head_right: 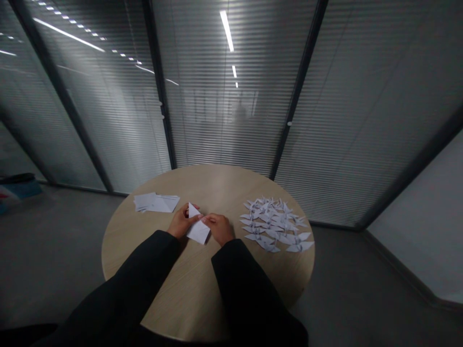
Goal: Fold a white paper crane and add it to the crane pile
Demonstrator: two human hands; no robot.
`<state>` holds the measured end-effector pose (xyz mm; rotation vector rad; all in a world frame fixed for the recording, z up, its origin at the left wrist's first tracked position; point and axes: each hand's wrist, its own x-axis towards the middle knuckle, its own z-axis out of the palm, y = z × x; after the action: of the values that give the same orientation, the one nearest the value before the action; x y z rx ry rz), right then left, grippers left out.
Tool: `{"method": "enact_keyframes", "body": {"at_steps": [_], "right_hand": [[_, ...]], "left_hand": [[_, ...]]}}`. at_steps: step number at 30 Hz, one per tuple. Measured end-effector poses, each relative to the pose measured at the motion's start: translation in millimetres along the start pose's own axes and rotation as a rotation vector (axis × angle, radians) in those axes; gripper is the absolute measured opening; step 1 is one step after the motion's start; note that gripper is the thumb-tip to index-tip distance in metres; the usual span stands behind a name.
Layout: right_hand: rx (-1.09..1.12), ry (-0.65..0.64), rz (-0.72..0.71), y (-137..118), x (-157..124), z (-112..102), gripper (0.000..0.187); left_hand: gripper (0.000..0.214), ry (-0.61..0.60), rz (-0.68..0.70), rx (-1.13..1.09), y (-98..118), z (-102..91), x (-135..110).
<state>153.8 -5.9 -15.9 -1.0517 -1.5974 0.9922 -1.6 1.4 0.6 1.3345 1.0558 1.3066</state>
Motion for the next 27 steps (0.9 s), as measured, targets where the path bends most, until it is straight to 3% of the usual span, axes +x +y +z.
{"method": "enact_keyframes", "body": {"at_steps": [6, 13, 23, 27], "right_hand": [[0.017, 0.026, 0.014, 9.4, 2.5, 1.7, 0.02], [-0.221, 0.078, -0.06, 2.9, -0.8, -5.9, 0.016], [0.026, 0.046, -0.005, 13.8, 3.8, 2.0, 0.017], [-0.101, 0.098, -0.033, 8.7, 2.3, -2.4, 0.015]], "left_hand": [[0.042, 0.104, 0.042, -0.068, -0.4, -3.6, 3.4], [0.044, 0.07, 0.023, -0.076, -3.2, -2.0, 3.0], [0.042, 0.147, 0.055, -0.099, 0.2, -5.0, 4.1], [0.042, 0.155, 0.055, -0.111, 1.4, -3.1, 2.2]]}}
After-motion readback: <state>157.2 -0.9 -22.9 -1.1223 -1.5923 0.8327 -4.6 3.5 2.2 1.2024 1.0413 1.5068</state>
